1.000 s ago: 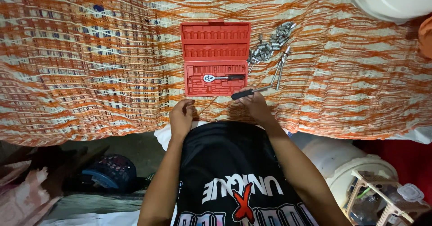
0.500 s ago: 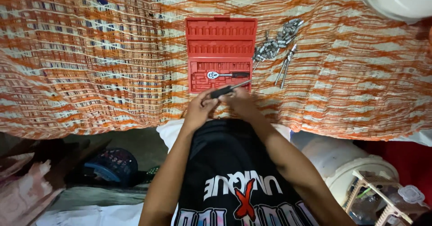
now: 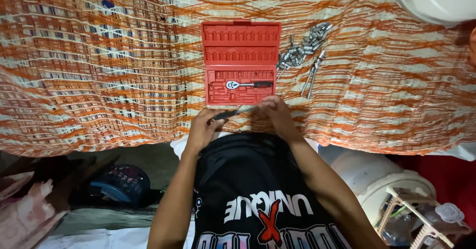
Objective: Organizing and arranging a socket set and a ratchet in a red tool case.
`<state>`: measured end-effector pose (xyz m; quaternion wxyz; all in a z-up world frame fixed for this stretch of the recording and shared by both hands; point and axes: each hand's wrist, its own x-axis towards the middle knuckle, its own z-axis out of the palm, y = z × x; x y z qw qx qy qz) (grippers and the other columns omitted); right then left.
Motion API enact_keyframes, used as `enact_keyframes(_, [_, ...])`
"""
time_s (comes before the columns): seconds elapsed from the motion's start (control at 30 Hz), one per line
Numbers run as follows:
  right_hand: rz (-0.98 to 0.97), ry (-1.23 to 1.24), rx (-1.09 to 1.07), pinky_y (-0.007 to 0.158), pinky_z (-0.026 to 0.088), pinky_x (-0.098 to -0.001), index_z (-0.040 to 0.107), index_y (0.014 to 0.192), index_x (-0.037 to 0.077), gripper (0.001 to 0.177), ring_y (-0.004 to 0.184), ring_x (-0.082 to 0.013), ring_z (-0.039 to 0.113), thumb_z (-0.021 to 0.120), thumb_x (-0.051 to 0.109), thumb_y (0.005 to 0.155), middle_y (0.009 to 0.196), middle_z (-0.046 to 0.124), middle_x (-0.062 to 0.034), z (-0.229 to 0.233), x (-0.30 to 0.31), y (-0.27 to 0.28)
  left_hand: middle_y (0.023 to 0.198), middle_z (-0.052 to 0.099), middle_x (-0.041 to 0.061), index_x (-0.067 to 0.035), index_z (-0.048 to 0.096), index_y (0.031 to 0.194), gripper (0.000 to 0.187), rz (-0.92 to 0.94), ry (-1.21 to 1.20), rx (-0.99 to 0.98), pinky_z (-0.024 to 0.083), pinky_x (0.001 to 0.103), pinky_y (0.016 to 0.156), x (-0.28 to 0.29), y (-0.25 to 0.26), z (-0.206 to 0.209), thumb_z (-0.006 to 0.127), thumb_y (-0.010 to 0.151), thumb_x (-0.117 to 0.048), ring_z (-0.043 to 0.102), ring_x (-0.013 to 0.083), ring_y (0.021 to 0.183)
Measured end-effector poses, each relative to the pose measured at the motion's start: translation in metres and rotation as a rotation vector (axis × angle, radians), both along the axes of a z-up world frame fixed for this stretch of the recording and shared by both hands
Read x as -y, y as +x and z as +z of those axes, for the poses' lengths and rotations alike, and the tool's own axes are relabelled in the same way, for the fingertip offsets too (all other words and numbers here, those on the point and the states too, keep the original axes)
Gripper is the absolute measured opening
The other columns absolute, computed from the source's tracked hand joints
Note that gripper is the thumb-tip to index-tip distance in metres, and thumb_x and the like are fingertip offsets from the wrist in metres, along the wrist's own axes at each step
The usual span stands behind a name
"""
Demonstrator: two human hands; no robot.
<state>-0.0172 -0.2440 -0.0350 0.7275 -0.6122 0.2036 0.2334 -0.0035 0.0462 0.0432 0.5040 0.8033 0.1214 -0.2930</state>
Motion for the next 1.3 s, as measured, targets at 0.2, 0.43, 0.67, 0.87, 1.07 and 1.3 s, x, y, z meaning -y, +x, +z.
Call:
enact_keyframes(0.2, [0.385,-0.52,0.105,0.086,0.053,-0.0343,0.072,0.111,0.001,0.029,0.097,-0.0202,0.069,0.075,0.019,0.089,0.104,0.074,-0.0095,0.052,-0.008,0.024,0.103,0.071,0.007,-0.012,0.077,0.121,0.035,-0.018,-0.076,-0.009,0.054,0.031,0.078,0.002,0.001,0.003,0.078,0.086,-0.007,0.065,0.0183,0.082])
enact_keyframes(0.43, [0.454,-0.497,0.247,0.091,0.054,-0.035,0.079,0.108,0.006,0.022,0.098,-0.0227,0.075,0.07,0.022,0.095,0.102,0.079,-0.011,0.053,-0.008,0.02,0.111,0.074,0.012,-0.008,0.064,0.13,0.043,0.385,-0.436,-0.238,0.059,0.028,0.084,0.009,0.003,-0.013,0.068,0.089,0.004,0.07,0.0155,0.098])
enact_keyframes(0.67, [0.189,-0.329,0.132,0.083,0.061,-0.0278,0.074,0.11,0.004,0.023,0.093,-0.0125,0.076,0.067,0.006,0.088,0.1,0.079,-0.0081,0.034,-0.013,0.021,0.122,0.069,0.014,0.0,0.061,0.135,0.045,0.632,-0.527,-0.08,0.055,0.027,0.097,0.017,0.019,-0.023,0.065,0.092,0.012,0.067,0.0162,0.109])
enact_keyframes(0.87, [0.23,-0.439,0.072,0.079,0.06,-0.0281,0.074,0.107,0.002,0.017,0.089,-0.0152,0.075,0.074,0.006,0.091,0.097,0.078,-0.0103,0.054,-0.02,0.043,0.113,0.076,0.006,-0.005,0.063,0.137,0.043,0.533,-0.19,-0.183,0.061,0.025,0.089,0.021,0.032,0.005,0.063,0.095,0.001,0.073,0.0102,0.102])
enact_keyframes(1.07, [0.506,-0.628,0.151,0.081,0.056,-0.0368,0.078,0.108,0.007,0.02,0.09,-0.0237,0.074,0.074,0.019,0.093,0.098,0.078,-0.013,0.073,-0.011,0.038,0.091,0.079,0.013,-0.002,0.072,0.124,0.029,0.112,0.13,-0.039,0.056,0.028,0.078,0.002,-0.016,-0.03,0.075,0.096,-0.008,0.074,0.0163,0.081])
enact_keyframes(1.3, [0.641,-0.591,0.023,0.085,0.056,-0.0371,0.076,0.114,0.012,0.032,0.093,-0.0259,0.074,0.076,0.024,0.084,0.104,0.077,-0.0125,0.028,0.008,-0.017,0.093,0.081,0.01,-0.006,0.073,0.125,0.035,0.239,-0.053,-0.198,0.059,0.028,0.073,0.006,-0.043,-0.041,0.073,0.09,-0.01,0.074,0.0131,0.079])
